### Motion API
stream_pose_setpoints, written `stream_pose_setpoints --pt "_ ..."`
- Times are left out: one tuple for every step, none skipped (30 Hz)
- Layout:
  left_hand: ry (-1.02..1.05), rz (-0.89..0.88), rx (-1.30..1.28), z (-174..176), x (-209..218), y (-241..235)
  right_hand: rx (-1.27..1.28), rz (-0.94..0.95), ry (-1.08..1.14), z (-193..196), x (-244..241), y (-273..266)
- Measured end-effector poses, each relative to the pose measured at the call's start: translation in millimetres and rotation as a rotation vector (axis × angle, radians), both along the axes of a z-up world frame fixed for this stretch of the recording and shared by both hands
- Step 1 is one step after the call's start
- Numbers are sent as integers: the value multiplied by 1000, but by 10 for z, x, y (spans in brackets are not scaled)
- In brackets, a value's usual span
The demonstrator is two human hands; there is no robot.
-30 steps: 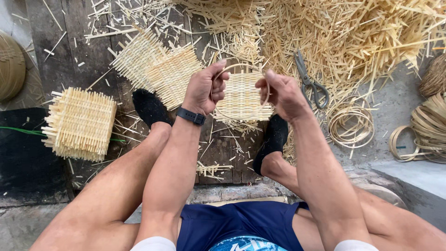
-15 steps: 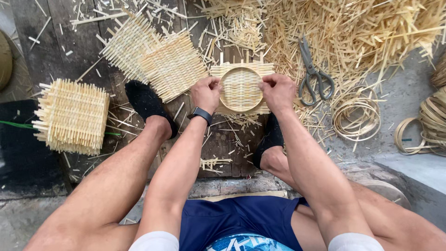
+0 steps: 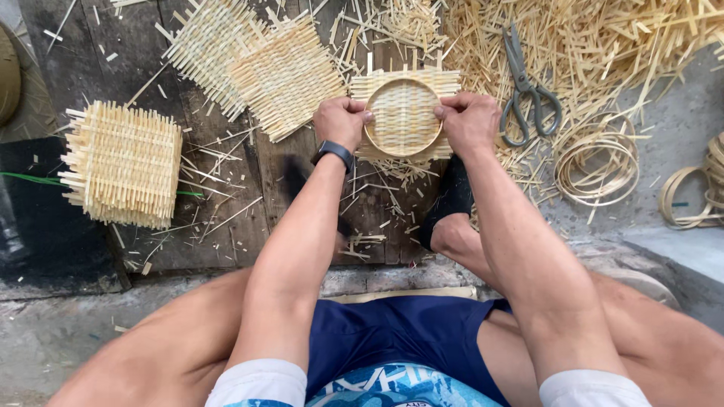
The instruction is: The person sits on the floor and repeatedly places a square woven bamboo mat over a circular wooden mold, then uses shears to trim the overhanging bamboo strips flush with the mold edge. The person handles the mats and shears directly, working one at a time.
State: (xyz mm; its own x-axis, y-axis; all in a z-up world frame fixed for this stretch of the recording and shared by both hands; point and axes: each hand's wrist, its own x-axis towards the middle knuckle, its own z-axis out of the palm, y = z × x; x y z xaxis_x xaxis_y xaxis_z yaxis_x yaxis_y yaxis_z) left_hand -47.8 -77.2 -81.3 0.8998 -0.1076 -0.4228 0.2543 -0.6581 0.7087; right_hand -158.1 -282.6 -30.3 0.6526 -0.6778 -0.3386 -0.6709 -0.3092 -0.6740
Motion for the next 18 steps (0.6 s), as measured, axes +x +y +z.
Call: stream_pose_setpoints --pt "20 6 31 -50 35 -2 -15 15 -23 -47 18 -12" --pt "33 12 39 -101 60 4 -29 30 -46 -94 22 -18" --pt "44 26 46 -156 64 -4 -38 32 -46 -140 6 -36" --pt "56 39 53 -208 65 -19 -47 35 -46 -183 -22 -59" --pt "44 19 49 -256 58 -46 -51 45 -47 -228 -39 -88" --pt "32 0 45 -294 38 -111 -112 83 -39 -253 -73 -135" --pt "15 -8 54 -314 68 -94 -161 132 -39 -286 -59 -143" --pt "90 26 46 -320 65 -125 -210 179 -40 -300 -46 -162" --pt "153 73 48 -312 110 -130 -92 119 11 -320 -1 -161" --pt "169 82 70 -296 133 -137 26 62 67 -331 23 -158" --pt "193 66 79 -282 131 -167 87 36 5 -325 -8 -172" --pt "233 78 90 -263 121 -153 149 10 -55 -325 -27 -176" --pt "273 80 90 -225 103 -189 158 18 -72 -305 -36 -202" --pt "199 54 46 -186 87 -177 168 26 -89 -295 -25 -227" --pt "136 20 6 -154 12 -147 232 2 -78 -293 -65 -238" --pt "157 45 17 -126 -15 -133 295 -21 -66 -301 -64 -261" --pt "176 62 23 -94 -17 -138 354 -52 -56 -306 -54 -279" --pt "195 79 30 -65 -23 -144 371 -49 -67 -308 -61 -285"
